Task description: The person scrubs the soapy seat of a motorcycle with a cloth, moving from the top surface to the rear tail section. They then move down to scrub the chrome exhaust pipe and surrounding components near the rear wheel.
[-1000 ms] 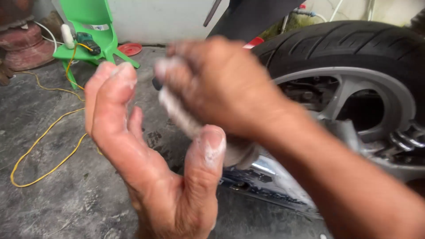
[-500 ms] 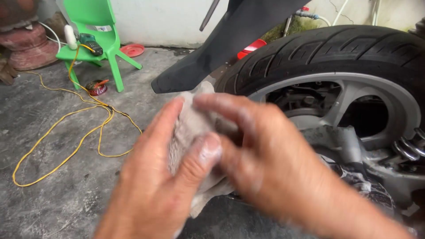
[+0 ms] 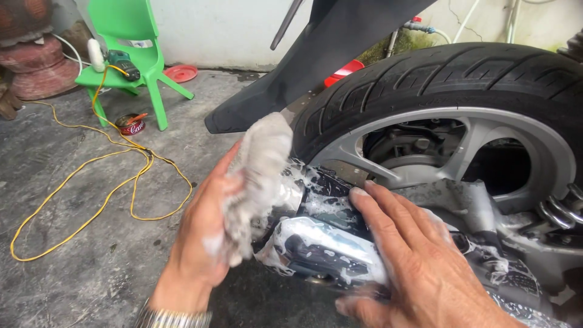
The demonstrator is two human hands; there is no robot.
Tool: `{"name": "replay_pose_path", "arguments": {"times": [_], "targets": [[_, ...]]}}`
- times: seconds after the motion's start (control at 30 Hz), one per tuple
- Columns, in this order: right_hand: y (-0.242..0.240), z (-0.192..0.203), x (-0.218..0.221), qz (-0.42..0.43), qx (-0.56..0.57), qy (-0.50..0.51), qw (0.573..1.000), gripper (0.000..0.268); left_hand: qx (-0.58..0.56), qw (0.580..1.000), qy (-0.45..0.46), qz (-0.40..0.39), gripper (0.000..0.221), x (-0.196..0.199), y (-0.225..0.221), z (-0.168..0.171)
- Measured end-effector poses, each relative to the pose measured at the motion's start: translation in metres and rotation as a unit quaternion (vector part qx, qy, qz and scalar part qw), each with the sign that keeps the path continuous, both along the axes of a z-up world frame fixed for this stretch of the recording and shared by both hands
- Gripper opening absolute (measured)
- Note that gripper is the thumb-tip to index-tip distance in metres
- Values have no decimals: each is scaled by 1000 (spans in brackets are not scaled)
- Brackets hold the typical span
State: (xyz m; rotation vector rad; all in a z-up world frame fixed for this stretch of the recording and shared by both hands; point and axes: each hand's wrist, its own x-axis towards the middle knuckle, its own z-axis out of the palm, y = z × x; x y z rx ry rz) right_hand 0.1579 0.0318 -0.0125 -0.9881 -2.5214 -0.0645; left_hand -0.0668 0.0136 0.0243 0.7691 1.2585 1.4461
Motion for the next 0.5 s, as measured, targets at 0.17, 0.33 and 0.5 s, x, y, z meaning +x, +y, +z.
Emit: {"name": "replay_pose_path", "arguments": {"times": [0.17, 0.33, 0.5], "targets": [[3, -6, 0, -29, 43, -6, 999, 129, -33, 999, -33, -13, 63, 7, -6, 8], [8, -2, -6, -64, -22, -16, 998, 109, 123, 987, 16, -98, 64, -13, 15, -20], [6, -3, -5, -57, 4, -16, 998, 118, 185, 966, 53, -171, 78, -10, 25, -15]]}}
